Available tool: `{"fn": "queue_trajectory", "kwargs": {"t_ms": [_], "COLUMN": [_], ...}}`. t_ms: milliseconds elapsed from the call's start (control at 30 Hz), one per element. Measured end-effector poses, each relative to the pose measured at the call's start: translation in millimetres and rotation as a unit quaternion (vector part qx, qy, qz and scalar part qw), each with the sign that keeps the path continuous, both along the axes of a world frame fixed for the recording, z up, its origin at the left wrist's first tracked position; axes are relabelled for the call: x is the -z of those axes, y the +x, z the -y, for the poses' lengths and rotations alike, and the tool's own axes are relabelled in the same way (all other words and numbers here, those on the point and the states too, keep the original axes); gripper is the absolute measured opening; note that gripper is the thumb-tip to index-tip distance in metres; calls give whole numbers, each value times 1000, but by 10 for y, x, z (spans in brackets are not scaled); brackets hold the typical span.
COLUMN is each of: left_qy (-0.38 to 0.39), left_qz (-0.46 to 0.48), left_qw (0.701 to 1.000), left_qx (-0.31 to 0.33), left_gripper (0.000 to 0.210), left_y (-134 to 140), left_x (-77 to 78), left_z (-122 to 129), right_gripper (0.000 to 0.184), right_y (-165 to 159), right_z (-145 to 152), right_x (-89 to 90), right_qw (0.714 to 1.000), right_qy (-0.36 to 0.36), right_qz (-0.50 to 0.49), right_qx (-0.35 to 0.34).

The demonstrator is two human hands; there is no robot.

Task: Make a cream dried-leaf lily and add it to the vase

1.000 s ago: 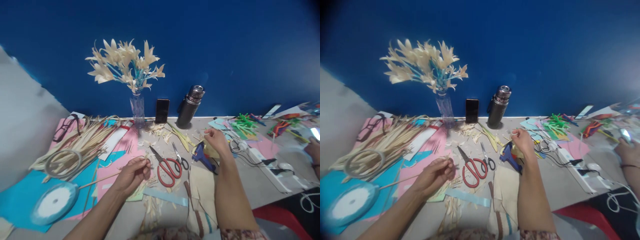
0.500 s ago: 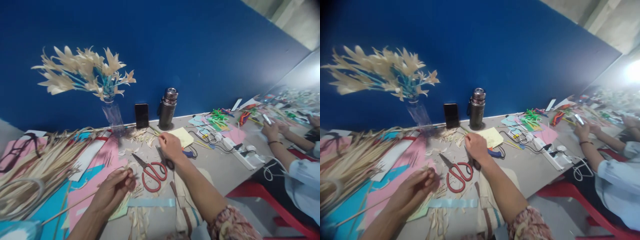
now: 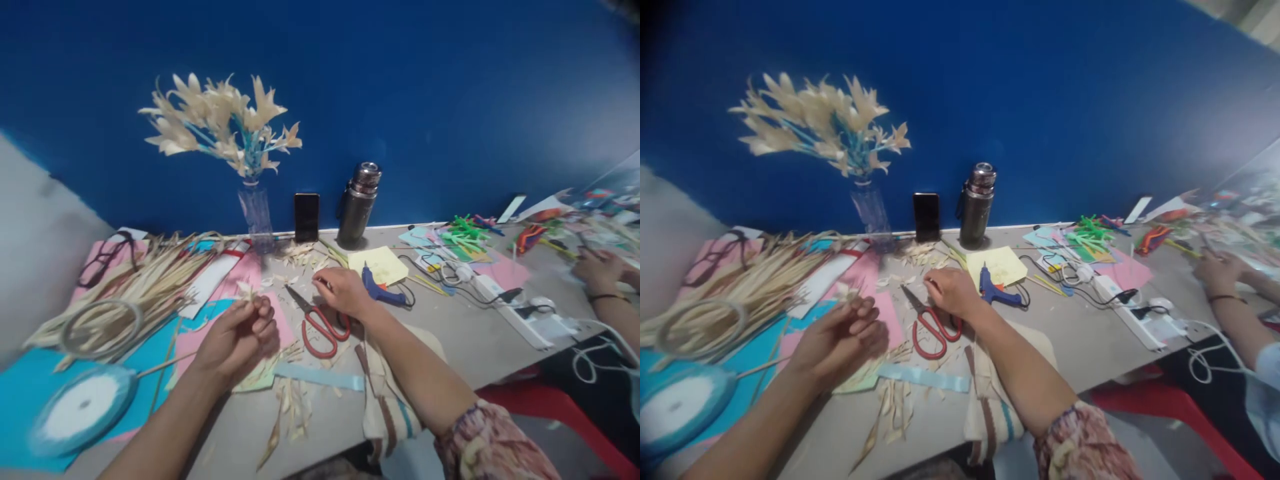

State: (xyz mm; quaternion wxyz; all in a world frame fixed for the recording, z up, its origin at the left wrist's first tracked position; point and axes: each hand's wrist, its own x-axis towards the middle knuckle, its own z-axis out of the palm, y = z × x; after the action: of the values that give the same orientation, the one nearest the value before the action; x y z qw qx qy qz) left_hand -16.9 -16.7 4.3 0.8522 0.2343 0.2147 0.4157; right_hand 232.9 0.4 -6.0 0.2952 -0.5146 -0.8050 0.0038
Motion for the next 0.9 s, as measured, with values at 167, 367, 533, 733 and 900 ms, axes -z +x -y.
{"fn": "queue_trajectory", "kwargs": {"t_ms": [167, 367, 533, 733, 900], "left_qy": [-18, 4, 45, 113, 140], "left_qz": [-12, -5, 8, -76, -83], "left_qw": [998, 995, 987, 975, 941], "left_qx": [-60, -104, -151, 175, 298], "left_gripper": [10, 11, 11, 10, 12], "left_y": [31, -44, -124, 34, 174], "left_x": [-18, -38, -7, 183, 321], "left_z": [-13, -113, -193, 136, 256], "right_gripper": [13, 12, 18, 22, 22], "right_y": [85, 79, -18, -204, -196], "right_z": [-15, 3, 52, 154, 122], "right_x": [19, 24, 40, 34, 95], "right_qw": [999, 997, 1000, 989, 987], "right_qy": [33, 67, 21, -77, -85], "right_qz": [-36, -31, 8, 91, 107], "right_qx": [10, 5, -16, -92, -78]}}
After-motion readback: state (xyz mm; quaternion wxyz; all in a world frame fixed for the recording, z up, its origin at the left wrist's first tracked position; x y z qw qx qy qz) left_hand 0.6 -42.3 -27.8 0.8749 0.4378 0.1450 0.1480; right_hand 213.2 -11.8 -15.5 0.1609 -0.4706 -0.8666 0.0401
